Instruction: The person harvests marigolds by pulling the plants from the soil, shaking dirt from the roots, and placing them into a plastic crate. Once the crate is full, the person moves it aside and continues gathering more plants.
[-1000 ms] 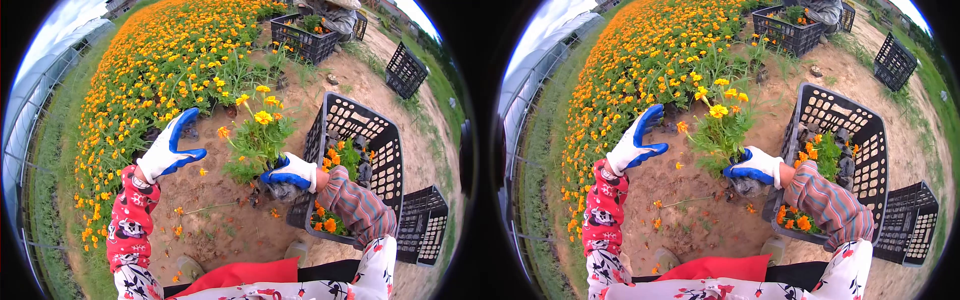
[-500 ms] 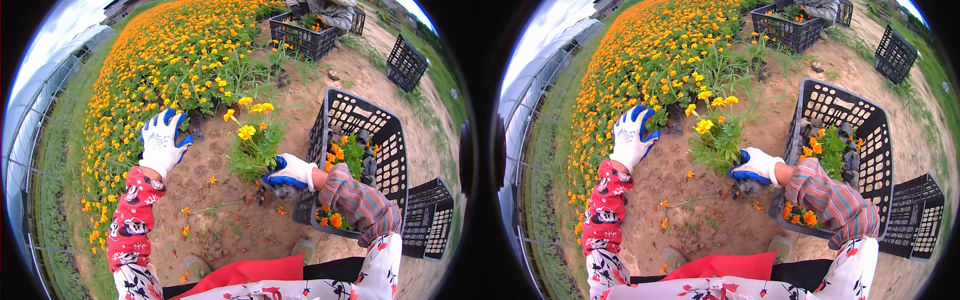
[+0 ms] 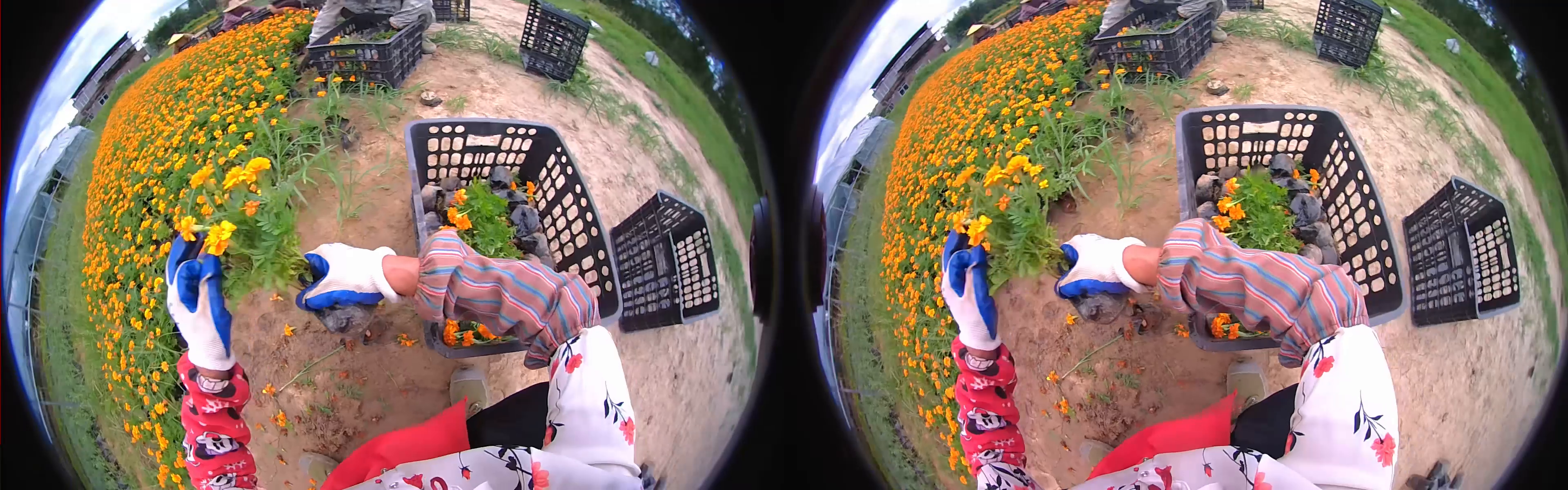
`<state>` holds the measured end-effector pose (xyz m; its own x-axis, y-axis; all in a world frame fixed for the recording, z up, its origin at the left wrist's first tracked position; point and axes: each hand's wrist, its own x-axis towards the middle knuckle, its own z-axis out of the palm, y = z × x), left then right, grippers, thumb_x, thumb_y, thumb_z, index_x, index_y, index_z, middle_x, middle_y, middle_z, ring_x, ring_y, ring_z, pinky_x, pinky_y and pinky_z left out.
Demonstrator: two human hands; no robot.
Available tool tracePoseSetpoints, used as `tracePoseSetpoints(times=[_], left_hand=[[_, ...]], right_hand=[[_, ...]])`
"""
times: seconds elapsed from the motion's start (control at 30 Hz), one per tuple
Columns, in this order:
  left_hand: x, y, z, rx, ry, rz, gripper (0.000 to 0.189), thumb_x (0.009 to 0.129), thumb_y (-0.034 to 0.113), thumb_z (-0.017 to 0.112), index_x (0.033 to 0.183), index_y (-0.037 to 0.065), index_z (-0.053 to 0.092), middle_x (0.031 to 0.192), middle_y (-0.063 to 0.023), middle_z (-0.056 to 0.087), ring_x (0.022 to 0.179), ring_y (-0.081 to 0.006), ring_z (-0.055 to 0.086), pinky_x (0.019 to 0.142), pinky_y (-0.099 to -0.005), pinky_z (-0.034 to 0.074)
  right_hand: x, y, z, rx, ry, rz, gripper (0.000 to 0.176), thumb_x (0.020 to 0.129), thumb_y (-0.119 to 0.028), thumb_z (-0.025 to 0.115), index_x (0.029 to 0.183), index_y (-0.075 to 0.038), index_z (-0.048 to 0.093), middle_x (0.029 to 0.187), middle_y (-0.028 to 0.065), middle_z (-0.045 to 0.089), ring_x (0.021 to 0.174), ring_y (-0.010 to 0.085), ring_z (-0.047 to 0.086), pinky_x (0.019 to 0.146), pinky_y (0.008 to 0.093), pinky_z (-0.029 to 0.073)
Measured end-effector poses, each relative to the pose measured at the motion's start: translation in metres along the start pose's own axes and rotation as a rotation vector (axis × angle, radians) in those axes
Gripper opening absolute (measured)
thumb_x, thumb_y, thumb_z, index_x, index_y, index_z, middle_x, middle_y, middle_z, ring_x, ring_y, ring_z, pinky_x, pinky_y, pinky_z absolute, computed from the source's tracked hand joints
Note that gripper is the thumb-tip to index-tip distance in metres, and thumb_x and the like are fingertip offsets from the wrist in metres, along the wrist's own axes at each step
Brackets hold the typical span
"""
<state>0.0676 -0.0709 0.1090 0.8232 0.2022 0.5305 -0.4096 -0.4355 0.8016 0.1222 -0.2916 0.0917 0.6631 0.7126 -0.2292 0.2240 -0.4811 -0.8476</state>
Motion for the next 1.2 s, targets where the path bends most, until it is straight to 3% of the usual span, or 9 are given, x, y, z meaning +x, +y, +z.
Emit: tracePoseSetpoints(times=[0.07,0.1,0.27,0.43,0.6,0.73,1.1,1.13,1.2], left_hand=[[0.023,-0.004,-0.034,0.035,0.02,-0.05,0.039,0.094,0.021,0.042,0.129,0.002,0.045,0.13,-0.0121,0.047,0.117,-0.0194,0.047,0.097,-0.0383,0.039],[0.033,-0.016,-0.046,-0.499,0.13,-0.184,0.035,0.094,0.017,0.043,0.125,0.003,0.048,0.129,-0.0103,0.047,0.117,-0.0182,0.046,0.096,-0.0407,0.042],[0.015,-0.066,-0.055,0.027,-0.258,-0.3,0.033,0.09,0.022,0.052,0.12,0.009,0.052,0.118,-0.0006,0.052,0.109,-0.0139,0.048,0.092,-0.0335,0.038],[-0.042,-0.134,-0.025,-0.124,-0.301,-0.711,0.026,0.088,0.023,0.057,0.112,0.013,0.055,0.106,0.0025,0.055,0.097,-0.0125,0.053,0.083,-0.0307,0.041],[-0.093,-0.159,0.011,-0.139,-0.466,-0.809,0.021,0.086,0.016,0.059,0.106,0.007,0.059,0.088,0.0002,0.059,0.08,-0.0089,0.053,0.071,-0.0229,0.043],[-0.131,-0.169,0.017,-0.063,-0.662,-0.825,0.021,0.085,0.012,0.061,0.105,0.006,0.059,0.078,0.0055,0.057,0.059,-0.0026,0.045,0.048,-0.0191,0.035],[-0.151,-0.182,0.014,0.035,-0.843,-0.898,0.024,0.085,0.019,0.061,0.105,0.006,0.06,0.084,-0.0003,0.061,0.065,-0.0081,0.052,0.053,-0.0232,0.042],[-0.153,-0.187,0.008,0.194,-0.946,-0.625,0.025,0.085,0.022,0.061,0.106,0.007,0.061,0.085,-0.0041,0.062,0.066,-0.0115,0.056,0.055,-0.0262,0.046],[-0.131,-0.155,0.007,0.371,-1.138,-0.75,0.026,0.086,0.023,0.058,0.107,0.007,0.061,0.1,-0.011,0.061,0.09,-0.0222,0.06,0.078,-0.0336,0.049]], right_hand=[[-0.003,0.009,0.007,0.004,0.233,-0.174,0.041,0.071,-0.036,0.068,0.082,0.002,0.059,0.07,0.0118,0.061,0.064,0.0212,0.054,0.061,0.0349,0.043],[-0.016,0.01,-0.006,0.001,0.272,-0.15,0.041,0.071,-0.036,0.068,0.082,0.002,0.059,0.07,0.0118,0.061,0.064,0.0212,0.054,0.061,0.0349,0.043],[-0.089,0.028,-0.103,0.294,0.283,-0.144,0.024,0.077,-0.017,0.071,0.089,0.002,0.061,0.078,0.0022,0.062,0.074,0.0049,0.052,0.065,0.0246,0.044],[-0.157,0.068,-0.173,-0.712,0.583,0.304,0.061,0.073,-0.038,0.069,0.122,-0.006,0.051,0.115,0.0172,0.058,0.104,0.0325,0.055,0.092,0.0362,0.043],[-0.146,0.2,-0.203,-1.207,0.384,0.493,0.046,0.067,-0.022,0.069,0.108,-0.006,0.057,0.098,0.0152,0.06,0.098,0.0316,0.056,0.083,0.039,0.045],[-0.137,0.323,-0.184,-1.166,0.552,0.79,0.051,0.07,-0.013,0.063,0.119,-0.011,0.05,0.118,0.0135,0.05,0.112,0.03,0.047,0.093,0.044,0.037],[-0.116,0.333,-0.174,-1.18,0.551,0.85,0.037,0.082,-0.014,0.048,0.118,-0.01,0.049,0.123,0.0092,0.048,0.113,0.0263,0.047,0.091,0.0423,0.04],[-0.117,0.341,-0.169,-1.089,0.746,0.674,0.041,0.08,-0.015,0.048,0.121,-0.009,0.046,0.123,0.0126,0.048,0.114,0.0286,0.046,0.094,0.0435,0.038],[-0.117,0.361,-0.16,-0.959,0.889,0.559,0.051,0.078,-0.017,0.051,0.127,-0.008,0.042,0.125,0.0168,0.046,0.115,0.0341,0.044,0.096,0.0445,0.036]])
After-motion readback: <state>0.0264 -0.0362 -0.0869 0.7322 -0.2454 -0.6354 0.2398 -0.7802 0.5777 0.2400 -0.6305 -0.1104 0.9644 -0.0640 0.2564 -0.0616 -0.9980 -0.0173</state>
